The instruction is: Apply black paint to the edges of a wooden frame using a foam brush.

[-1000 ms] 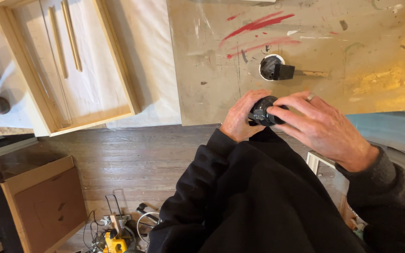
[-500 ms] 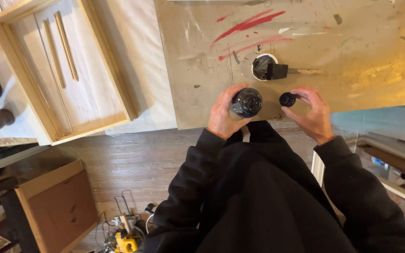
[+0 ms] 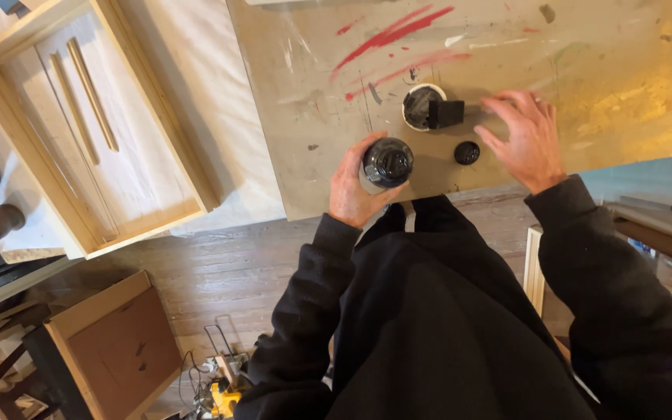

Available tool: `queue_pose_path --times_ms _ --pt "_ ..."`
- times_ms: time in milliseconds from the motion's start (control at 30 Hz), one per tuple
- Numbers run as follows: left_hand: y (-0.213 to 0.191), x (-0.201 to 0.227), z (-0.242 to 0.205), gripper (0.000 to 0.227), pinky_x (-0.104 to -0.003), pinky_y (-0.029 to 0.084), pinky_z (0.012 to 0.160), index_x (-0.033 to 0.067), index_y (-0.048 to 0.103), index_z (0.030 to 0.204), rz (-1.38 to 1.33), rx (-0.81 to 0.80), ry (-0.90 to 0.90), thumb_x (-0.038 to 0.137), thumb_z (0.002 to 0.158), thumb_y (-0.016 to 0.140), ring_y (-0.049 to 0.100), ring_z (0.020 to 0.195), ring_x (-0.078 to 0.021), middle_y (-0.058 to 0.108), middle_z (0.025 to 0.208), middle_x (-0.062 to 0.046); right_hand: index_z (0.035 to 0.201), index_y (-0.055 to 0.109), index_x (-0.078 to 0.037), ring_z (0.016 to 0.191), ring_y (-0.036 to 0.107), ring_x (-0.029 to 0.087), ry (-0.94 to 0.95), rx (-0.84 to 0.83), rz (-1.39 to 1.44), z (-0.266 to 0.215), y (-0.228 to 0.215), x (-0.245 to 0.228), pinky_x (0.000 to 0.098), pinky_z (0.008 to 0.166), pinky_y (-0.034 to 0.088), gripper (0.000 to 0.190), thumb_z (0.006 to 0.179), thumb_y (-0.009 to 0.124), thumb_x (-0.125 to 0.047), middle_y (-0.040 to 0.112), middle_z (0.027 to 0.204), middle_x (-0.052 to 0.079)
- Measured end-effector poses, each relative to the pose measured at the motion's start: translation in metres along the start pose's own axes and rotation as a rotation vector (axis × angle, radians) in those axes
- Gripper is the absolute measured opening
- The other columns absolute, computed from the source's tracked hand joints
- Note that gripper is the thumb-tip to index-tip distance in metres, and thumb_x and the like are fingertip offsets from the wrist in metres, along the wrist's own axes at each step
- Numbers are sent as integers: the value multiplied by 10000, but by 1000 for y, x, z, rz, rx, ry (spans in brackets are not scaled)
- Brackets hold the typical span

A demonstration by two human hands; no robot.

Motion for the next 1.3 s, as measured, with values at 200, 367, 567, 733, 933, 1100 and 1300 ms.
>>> queue_pose_path --times_ms 200,367,567,733,933,1100,1300 --pt "1 0 -4 793 -376 545 1082 116 539 1404 -31 52 -31 144 718 936 656 1256 -291 641 1381 -89 1198 734 -122 1112 616 288 -76 -48 -59 -7 0 11 407 990 438 192 1023 797 -165 685 1174 44" --pt "-1 -1 4 826 -375 538 1086 107 522 1421 -44 89 14 136 696 916 645 1259 -301 632 1379 -94 1186 788 -99 1064 636 218 -106 -13 -10 11 -92 -71 353 960 433 161 1037 849 -95 699 1120 49" --pt "-1 13 9 782 -368 535 1081 111 519 1418 -55 129 47 191 753 922 639 1258 -282 638 1378 -61 1137 830 -80 984 597 212 -459 55 -196 33 -143 -163 334 909 428 259 888 890 -37 703 1078 31" --pt "-6 17 8 779 -361 538 1075 109 526 1415 -57 118 8 182 742 912 629 1261 -277 634 1374 -64 1170 832 -83 1002 591 200 -506 -3 -271 40 -140 -185 306 920 442 289 889 884 -43 723 1100 21" --pt "-7 16 9 806 -374 523 1077 110 530 1410 -58 85 -3 163 701 910 610 1265 -293 625 1369 -80 1146 831 -89 1006 583 213 -555 -1 -317 39 -142 -185 311 834 463 278 875 884 -49 718 1055 27" --pt "-8 19 11 803 -382 512 1096 121 530 1407 -58 83 19 154 698 905 607 1278 -304 626 1369 -79 1134 821 -61 979 603 216 -553 -4 -333 44 -145 -198 308 843 489 272 883 910 -3 714 1029 43" --pt "-14 20 13 799 -391 508 1098 111 531 1405 -17 75 40 167 701 905 603 1274 -318 624 1367 -86 1230 681 -69 1006 632 172 -28 -96 251 10 -126 -83 250 850 513 319 930 725 31 650 1162 77"
Point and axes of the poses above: each hand's wrist, its own z-axis towards the middle knuckle, its own y-axis out of the palm, x = y × z, the point moved 8 cm from there along z, towards the middle knuckle
